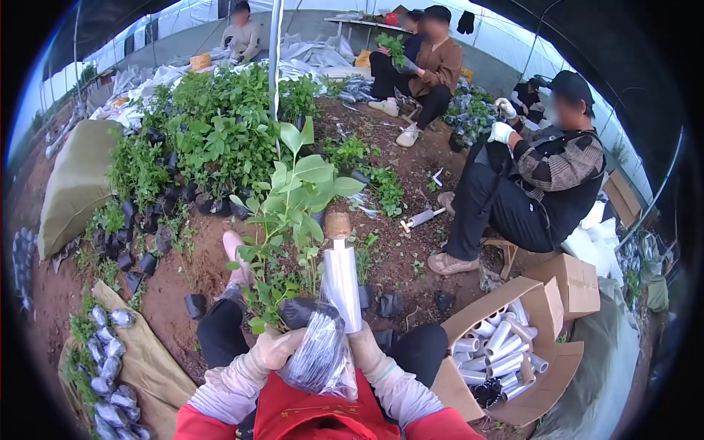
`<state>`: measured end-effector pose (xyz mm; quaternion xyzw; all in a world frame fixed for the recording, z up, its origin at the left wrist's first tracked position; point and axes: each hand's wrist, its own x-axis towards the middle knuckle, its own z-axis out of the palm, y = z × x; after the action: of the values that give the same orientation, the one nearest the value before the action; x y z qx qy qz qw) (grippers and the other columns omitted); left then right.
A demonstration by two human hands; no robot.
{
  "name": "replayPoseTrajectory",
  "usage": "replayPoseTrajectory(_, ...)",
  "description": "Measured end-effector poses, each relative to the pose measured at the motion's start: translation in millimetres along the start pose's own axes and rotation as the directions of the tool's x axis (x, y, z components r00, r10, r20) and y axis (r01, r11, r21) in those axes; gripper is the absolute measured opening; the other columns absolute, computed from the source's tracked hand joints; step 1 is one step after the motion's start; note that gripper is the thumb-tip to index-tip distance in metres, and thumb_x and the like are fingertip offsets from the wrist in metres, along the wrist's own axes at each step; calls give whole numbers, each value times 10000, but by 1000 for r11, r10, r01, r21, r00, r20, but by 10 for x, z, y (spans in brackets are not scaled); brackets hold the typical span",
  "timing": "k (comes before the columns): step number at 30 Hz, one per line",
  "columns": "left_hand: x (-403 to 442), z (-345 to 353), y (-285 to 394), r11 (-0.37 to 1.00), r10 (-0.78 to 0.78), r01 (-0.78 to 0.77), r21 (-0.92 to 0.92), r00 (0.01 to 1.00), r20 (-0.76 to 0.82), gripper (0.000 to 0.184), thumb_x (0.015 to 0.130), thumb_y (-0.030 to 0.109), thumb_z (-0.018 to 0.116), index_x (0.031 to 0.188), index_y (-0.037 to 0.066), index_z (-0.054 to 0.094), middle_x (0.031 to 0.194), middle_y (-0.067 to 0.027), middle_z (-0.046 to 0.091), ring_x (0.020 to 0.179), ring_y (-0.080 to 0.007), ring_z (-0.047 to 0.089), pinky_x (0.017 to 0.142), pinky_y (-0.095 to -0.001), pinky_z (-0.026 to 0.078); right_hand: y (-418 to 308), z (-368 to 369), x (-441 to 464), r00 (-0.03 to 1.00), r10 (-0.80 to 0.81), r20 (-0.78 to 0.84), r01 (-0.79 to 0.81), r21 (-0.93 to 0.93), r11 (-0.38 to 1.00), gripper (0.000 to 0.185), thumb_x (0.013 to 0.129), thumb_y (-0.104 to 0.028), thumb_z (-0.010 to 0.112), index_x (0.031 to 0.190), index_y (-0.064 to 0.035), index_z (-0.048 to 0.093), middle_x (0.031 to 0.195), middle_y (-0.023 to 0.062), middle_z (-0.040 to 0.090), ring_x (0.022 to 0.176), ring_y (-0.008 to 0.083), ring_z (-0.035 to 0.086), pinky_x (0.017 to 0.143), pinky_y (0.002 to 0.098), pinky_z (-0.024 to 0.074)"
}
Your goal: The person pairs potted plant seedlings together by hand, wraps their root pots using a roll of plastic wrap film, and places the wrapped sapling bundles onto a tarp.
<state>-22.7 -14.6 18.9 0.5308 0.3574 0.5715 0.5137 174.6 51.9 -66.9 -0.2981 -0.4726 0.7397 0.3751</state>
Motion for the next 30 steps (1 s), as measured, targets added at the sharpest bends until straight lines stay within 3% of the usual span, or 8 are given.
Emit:
replayPoseTrajectory(9,52,-304,-291,948,41,-143,285,941,335,430,888,135,642,1283,7,531,1243,-123,594,1141,-240,563,1001,-385,426,746,14,189,970,61,237,-64,3,998,294,998,-186,420,1154,22,557,1050,127,647,964,230,626,892,362,518)
replayPoseTrajectory(11,15,-146,-64,973,26,-66,222,984,178,436,866,115,667,1274,29,537,1173,-93,616,1066,-208,582,959,-352,446,529,133,278,921,214,326,-367,539,758,295,1003,-180,400,1180,11,538,1097,142,630,1000,241,614,958,371,495)
replayPoseTrajectory(12,-2,-67,48,983,18,-36,182,995,97,441,855,105,679,1269,40,539,1137,-79,626,1028,-193,592,939,-336,456,261,203,233,934,91,345,-198,288,937,349,989,-209,454,1264,2,491,1156,137,609,1036,247,601,946,385,501)
replayPoseTrajectory(14,-53,-89,-13,981,-38,48,188,997,-60,550,858,147,686,1333,27,436,1264,-129,515,1111,-227,535,972,-374,422,72,160,175,901,59,431,-347,630,694,527,939,-308,565,1349,-6,426,1228,127,582,1084,251,584,956,382,497)
replayPoseTrajectory(18,-155,-67,-43,830,-20,-29,-557,996,-83,694,901,292,642,1412,14,262,1381,-142,391,1194,-246,470,1022,-397,364,-373,99,70,989,-113,90,102,123,987,692,822,-373,723,1350,-15,454,1214,109,593,1055,190,603,919,337,500)
replayPoseTrajectory(22,-80,152,-48,922,-53,-65,-381,955,-292,711,914,332,603,1428,11,232,1336,-106,463,1236,-215,471,1046,-378,351,-543,226,34,959,-250,131,282,-433,856,574,785,-231,731,1274,-10,529,1171,121,591,1057,231,592,909,355,483)
replayPoseTrajectory(24,-41,128,-80,909,-197,15,-417,897,-395,575,917,180,568,1398,11,302,1260,-113,539,1142,-230,555,1035,-380,371,-527,313,61,864,-437,249,465,-725,507,539,745,-155,729,1236,-15,557,1182,159,571,1104,302,570,925,398,474)
replayPoseTrajectory(30,65,69,-284,968,2,-127,-216,866,-500,384,868,38,571,1241,8,484,1080,-109,622,1005,-224,628,859,-353,508,-524,461,-16,850,-517,102,355,-836,418,404,737,-76,675,1116,-27,543,1013,198,617,934,395,621,754,422,511)
